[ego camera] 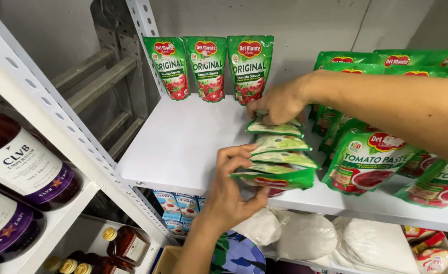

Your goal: The person picks up several tomato sauce pouches from a shelf and places them into a cardboard box on the floor.

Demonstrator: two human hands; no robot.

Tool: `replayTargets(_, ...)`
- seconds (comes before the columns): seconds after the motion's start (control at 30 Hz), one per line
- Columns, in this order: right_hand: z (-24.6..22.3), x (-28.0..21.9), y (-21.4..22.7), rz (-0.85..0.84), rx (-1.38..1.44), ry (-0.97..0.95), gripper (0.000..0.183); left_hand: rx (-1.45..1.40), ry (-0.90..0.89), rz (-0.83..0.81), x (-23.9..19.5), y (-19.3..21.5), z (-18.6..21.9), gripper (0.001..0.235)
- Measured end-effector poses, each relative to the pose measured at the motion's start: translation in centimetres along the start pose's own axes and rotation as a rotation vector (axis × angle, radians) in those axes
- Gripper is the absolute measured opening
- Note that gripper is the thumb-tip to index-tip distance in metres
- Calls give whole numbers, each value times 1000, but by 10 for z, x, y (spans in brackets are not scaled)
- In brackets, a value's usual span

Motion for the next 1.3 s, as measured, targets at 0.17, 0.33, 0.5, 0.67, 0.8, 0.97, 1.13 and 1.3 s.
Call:
replayTargets(0.17,-40,-8,14,67,152,-26,39,20,59,17,-4,34,0,62)
replayTargets(0.33,-71,-3,29,108,132,-4,36,118,111,91,-8,66,-6,56)
replayTargets(0.5,-90,19,42,210,118,102,28,62,251,148,-9,101,-15,50)
replayTargets(0.67,-86,45,64,322,-27,164,30,120,307,177,-2,128,-30,52)
replayTargets(0.8,-49,70,72,550,-375,216,63,-34,402,253,-7,119,-47,59)
replayTargets(0.97,-46,17,85,399,-202,-91,33,-326,410,417,-13,93,-74,55)
replayTargets(1.13,-4,0,81,330,-452,-104,31,-459,321,512,-11,82,-86,53)
replayTargets(1.3,32,-3,67,212,-497,-113,29,-393,394,498,-12,86,-77,53)
Point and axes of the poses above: each hand's wrist, its own x-axis towards the middle knuckle, its own y-axis out of the back of the hand, z = x × y, the point moved 1 cm from there along x, towards the middle knuckle, and after that the axes turned 9 degrees about y, right-handed, at the moved point
